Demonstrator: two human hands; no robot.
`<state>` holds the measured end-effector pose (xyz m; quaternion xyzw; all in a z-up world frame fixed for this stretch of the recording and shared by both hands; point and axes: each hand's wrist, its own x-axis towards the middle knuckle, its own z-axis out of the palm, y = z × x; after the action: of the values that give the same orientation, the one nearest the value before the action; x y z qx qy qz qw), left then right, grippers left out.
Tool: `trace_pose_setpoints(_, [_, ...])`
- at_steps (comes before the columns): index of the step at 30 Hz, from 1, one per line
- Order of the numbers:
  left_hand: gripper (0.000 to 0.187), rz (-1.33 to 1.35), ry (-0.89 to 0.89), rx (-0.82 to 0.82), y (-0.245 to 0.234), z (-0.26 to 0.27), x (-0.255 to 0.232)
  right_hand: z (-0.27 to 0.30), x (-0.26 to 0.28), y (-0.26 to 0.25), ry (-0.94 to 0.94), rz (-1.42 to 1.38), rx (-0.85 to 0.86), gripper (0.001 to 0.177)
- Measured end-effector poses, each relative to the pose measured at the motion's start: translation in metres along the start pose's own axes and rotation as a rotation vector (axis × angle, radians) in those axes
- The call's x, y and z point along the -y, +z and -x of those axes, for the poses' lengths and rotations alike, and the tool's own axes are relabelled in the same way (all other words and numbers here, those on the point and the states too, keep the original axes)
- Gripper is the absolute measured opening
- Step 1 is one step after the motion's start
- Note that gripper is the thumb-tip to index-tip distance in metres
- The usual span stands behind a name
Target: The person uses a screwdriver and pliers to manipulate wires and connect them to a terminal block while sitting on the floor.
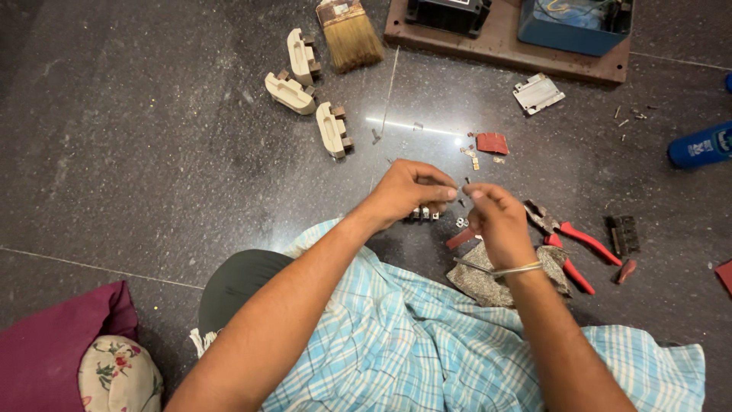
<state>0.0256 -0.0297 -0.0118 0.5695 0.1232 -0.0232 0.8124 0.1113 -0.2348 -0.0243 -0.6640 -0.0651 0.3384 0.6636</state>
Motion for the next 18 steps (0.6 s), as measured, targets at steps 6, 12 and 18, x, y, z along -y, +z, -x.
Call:
trace_pose_setpoints(6, [0.028, 0.254, -0.039, -0.026, -0.005, -0.003, 0.003, 0.008, 0.017, -0.013, 0.183, -0.294, 0.247, 0.035])
trace_pose_setpoints(12, [0.029, 0.239, 0.011, 0.042, -0.006, -0.003, 0.003, 0.017, 0.031, 0.003, 0.051, -0.224, 0.081, 0.038])
trace_pose_setpoints(18, [0.024, 0.028, 0.051, 0.033, 0.001, 0.001, 0.002, 0.016, 0.023, 0.003, -0.05, -0.259, 0.017, 0.017])
